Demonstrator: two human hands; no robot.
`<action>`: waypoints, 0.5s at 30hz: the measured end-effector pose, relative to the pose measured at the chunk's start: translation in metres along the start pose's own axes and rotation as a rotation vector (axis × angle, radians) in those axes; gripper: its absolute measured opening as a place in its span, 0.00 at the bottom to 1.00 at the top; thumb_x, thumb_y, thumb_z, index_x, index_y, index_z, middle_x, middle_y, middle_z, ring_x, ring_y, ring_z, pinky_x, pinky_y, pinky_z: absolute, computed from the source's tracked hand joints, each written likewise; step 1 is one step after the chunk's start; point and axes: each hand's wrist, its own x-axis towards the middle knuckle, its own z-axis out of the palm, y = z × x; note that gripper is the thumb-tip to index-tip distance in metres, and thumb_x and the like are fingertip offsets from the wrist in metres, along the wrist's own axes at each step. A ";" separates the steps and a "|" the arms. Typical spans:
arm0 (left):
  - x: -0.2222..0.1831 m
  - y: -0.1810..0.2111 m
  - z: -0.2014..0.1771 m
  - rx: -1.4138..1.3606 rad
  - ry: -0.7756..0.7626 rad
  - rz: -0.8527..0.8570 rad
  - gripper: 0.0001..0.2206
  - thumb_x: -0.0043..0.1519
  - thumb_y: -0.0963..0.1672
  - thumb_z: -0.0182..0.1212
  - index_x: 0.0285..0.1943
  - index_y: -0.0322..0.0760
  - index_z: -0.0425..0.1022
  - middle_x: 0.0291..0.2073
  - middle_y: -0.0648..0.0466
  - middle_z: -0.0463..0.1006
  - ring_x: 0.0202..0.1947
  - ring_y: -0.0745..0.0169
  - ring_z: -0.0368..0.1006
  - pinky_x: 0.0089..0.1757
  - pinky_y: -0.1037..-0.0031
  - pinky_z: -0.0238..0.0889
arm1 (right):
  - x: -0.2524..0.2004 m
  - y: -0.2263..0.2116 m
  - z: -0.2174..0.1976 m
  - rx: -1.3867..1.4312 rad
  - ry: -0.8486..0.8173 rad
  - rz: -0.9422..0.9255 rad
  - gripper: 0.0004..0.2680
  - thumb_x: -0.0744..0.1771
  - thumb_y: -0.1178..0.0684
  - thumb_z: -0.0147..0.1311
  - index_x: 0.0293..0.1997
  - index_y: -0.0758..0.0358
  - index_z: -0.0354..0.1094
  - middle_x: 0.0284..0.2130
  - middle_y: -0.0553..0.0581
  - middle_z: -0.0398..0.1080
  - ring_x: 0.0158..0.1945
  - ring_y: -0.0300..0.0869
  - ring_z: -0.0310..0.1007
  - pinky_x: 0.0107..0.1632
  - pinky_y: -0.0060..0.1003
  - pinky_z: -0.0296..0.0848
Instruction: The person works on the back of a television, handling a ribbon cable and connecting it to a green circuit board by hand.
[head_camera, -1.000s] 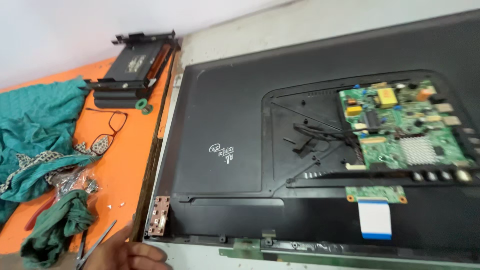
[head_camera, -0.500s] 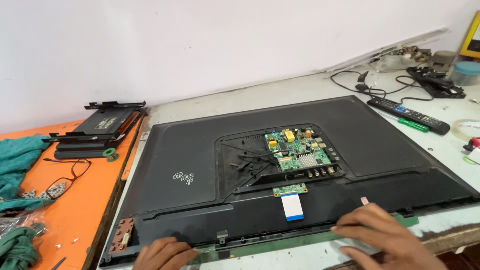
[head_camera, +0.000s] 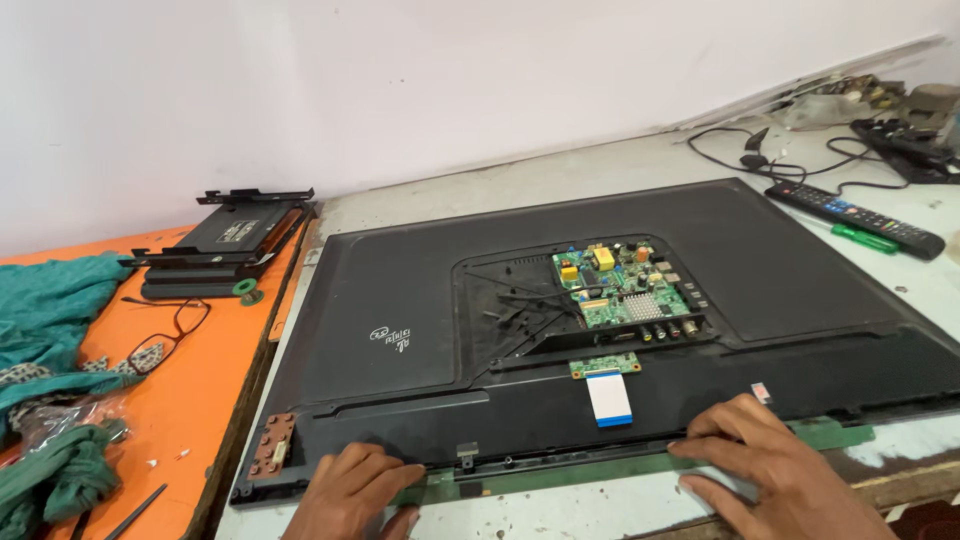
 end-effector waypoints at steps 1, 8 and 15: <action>0.002 0.005 -0.005 -0.008 -0.015 -0.009 0.21 0.50 0.44 0.75 0.54 0.43 0.81 0.44 0.55 0.82 0.52 0.58 0.72 0.41 0.64 0.60 | 0.002 0.001 0.000 -0.005 -0.009 -0.005 0.11 0.63 0.44 0.68 0.46 0.53 0.82 0.43 0.47 0.71 0.53 0.41 0.66 0.55 0.42 0.68; 0.019 0.024 -0.030 -0.054 -0.166 -0.157 0.24 0.47 0.40 0.74 0.56 0.41 0.81 0.43 0.54 0.80 0.47 0.60 0.72 0.43 0.64 0.60 | 0.013 -0.013 -0.014 -0.034 -0.218 0.189 0.13 0.62 0.43 0.63 0.50 0.48 0.79 0.42 0.46 0.67 0.52 0.38 0.64 0.56 0.39 0.70; 0.021 0.026 -0.029 -0.005 -0.136 -0.089 0.18 0.47 0.40 0.75 0.48 0.42 0.85 0.42 0.57 0.81 0.46 0.63 0.72 0.41 0.65 0.61 | 0.018 -0.028 -0.024 -0.059 -0.205 0.081 0.10 0.65 0.42 0.64 0.46 0.51 0.77 0.44 0.45 0.66 0.53 0.38 0.64 0.53 0.42 0.69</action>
